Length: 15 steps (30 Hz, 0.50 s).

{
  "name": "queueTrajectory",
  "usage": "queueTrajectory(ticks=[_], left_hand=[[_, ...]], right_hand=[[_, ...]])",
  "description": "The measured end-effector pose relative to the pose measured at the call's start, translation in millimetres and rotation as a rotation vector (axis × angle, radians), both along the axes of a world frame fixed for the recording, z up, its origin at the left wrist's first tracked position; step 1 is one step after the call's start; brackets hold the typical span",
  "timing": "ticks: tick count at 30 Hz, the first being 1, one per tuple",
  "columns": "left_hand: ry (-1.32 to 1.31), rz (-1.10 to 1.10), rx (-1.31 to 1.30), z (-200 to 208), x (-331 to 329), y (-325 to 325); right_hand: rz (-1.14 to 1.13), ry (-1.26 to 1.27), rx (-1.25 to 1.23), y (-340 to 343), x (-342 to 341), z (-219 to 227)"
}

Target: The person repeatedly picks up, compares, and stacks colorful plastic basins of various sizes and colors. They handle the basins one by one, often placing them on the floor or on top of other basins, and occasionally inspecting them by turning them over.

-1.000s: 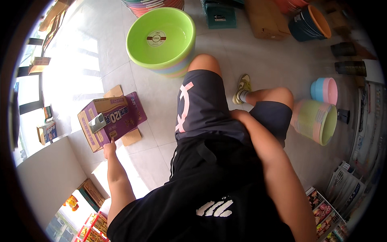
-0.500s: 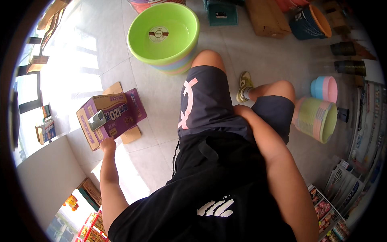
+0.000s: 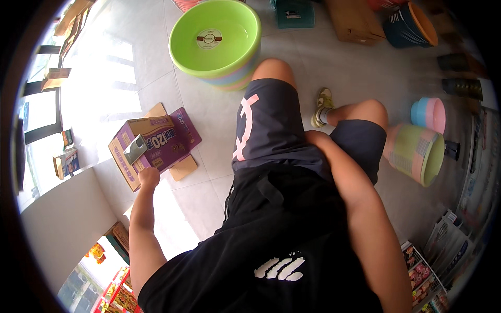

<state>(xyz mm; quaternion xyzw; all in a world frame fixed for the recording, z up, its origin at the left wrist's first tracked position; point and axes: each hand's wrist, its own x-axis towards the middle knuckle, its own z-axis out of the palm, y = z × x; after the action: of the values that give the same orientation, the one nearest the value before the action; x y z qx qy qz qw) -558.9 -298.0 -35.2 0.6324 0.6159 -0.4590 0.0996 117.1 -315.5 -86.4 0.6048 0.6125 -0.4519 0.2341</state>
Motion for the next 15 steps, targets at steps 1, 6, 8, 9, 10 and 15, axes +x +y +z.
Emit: queueTrajectory(ticks=[1, 6, 8, 9, 10, 15], left_hand=[[-0.007, -0.008, -0.003, 0.9, 2.8, 0.4], [-0.040, -0.020, -0.036, 18.3, 36.2, -4.0], [-0.073, -0.017, -0.048, 26.3, 44.9, -4.2], [-0.079, -0.011, -0.047, 26.9, 42.1, -1.2], [-0.085, -0.004, -0.045, 27.1, 37.8, 1.8], [-0.123, 0.050, -0.089, 32.5, 49.4, 8.5]], right_hand=[[0.003, -0.011, -0.017, -0.6, 1.0, -6.3], [0.010, 0.062, -0.023, 11.4, -7.4, -9.0], [0.005, 0.078, -0.018, 19.3, -16.9, -12.3], [-0.005, 0.069, -0.007, 26.9, -29.8, -12.9], [-0.015, 0.062, 0.004, 35.0, -43.2, -13.3], [-0.006, 0.134, 0.079, 62.5, -62.5, -31.1]])
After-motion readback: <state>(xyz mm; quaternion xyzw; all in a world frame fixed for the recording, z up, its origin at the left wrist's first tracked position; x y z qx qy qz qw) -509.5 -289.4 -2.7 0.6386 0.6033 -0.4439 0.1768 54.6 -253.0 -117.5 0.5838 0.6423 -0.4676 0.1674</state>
